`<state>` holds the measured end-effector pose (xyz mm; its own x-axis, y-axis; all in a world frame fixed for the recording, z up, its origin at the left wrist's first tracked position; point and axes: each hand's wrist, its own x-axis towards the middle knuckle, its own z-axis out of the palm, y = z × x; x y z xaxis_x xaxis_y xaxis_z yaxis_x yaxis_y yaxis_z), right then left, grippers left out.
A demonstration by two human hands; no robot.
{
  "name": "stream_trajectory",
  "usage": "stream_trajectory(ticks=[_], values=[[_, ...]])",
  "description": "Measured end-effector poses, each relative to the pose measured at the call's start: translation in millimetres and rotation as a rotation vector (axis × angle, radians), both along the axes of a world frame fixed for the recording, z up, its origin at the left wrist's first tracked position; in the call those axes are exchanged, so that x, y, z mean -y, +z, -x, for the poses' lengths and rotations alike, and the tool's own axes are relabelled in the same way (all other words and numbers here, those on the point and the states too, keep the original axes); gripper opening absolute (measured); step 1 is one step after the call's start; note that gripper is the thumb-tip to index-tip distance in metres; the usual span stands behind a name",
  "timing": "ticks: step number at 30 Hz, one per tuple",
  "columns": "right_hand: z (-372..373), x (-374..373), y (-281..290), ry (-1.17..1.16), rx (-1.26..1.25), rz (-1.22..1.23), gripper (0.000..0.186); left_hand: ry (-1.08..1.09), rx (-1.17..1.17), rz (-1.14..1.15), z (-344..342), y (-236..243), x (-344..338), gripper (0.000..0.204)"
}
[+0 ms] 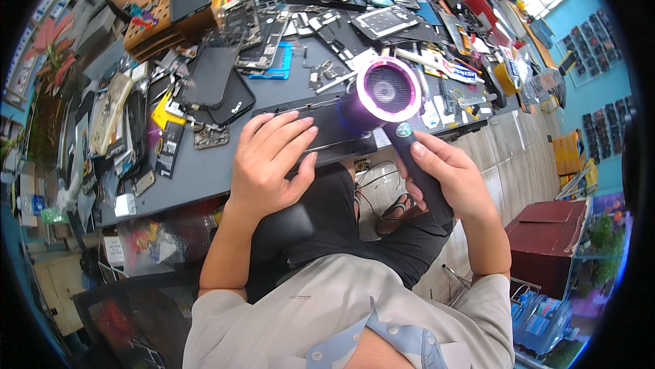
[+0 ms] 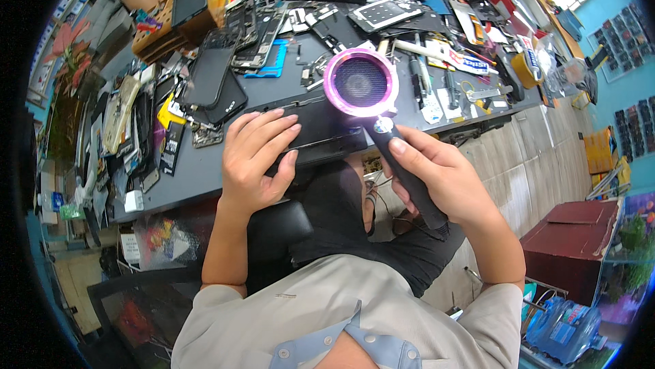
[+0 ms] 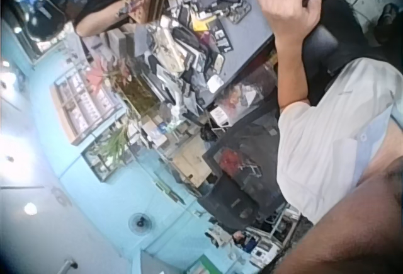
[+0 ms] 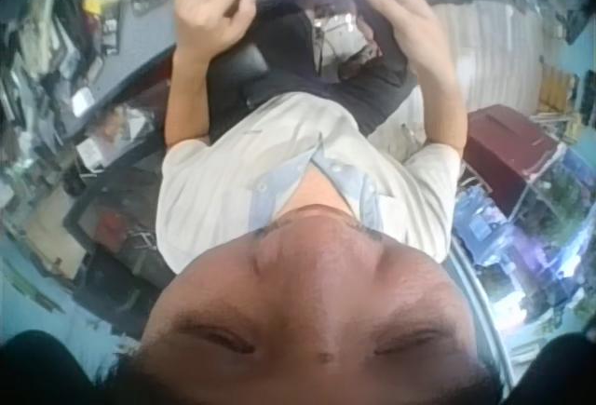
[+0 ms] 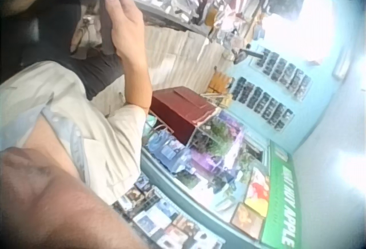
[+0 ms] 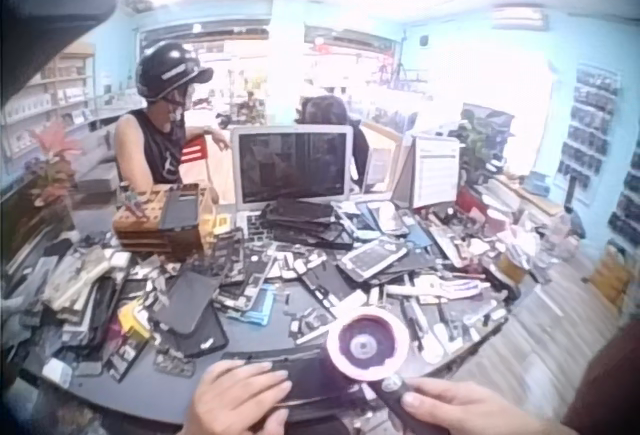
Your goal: The person uses a heat gun to apply heat to a disassembled mobile phone on a cluttered workbench. They then handle the phone and other components, moving them around the workspace.
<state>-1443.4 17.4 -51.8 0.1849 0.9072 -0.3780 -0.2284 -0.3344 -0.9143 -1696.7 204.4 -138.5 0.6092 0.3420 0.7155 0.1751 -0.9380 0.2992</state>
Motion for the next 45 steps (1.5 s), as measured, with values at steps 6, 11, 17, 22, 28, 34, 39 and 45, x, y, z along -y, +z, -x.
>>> stream_trajectory(ticks=[6,11,17,22,28,34,39,45], values=[[-1,-1,-1,0.032,0.015,0.015,0.042,0.013,-0.029,0.003,-2,-2,0,0.03],[-1,2,0,0.04,0.009,0.04,0.04,0.04,-0.077,-0.018,-4,-1,2,0.029],[2,4,1,0.043,-0.009,0.056,0.043,0.034,-0.104,-0.031,-6,0,3,0.028],[2,-2,2,0.078,0.013,0.068,0.047,0.038,-0.1,-0.026,-6,-1,3,0.028],[10,0,3,0.072,0.057,0.036,0.049,0.032,-0.08,-0.025,-7,-2,3,0.027],[23,12,-2,0.141,0.218,-0.004,0.049,0.026,-0.082,-0.04,-10,-3,3,0.026],[36,8,7,0.242,0.52,-0.092,0.053,0.027,-0.122,-0.043,-3,-1,2,0.03],[47,19,-5,0.204,0.679,-0.251,0.045,0.013,-0.104,-0.057,-3,-8,-2,0.035]])
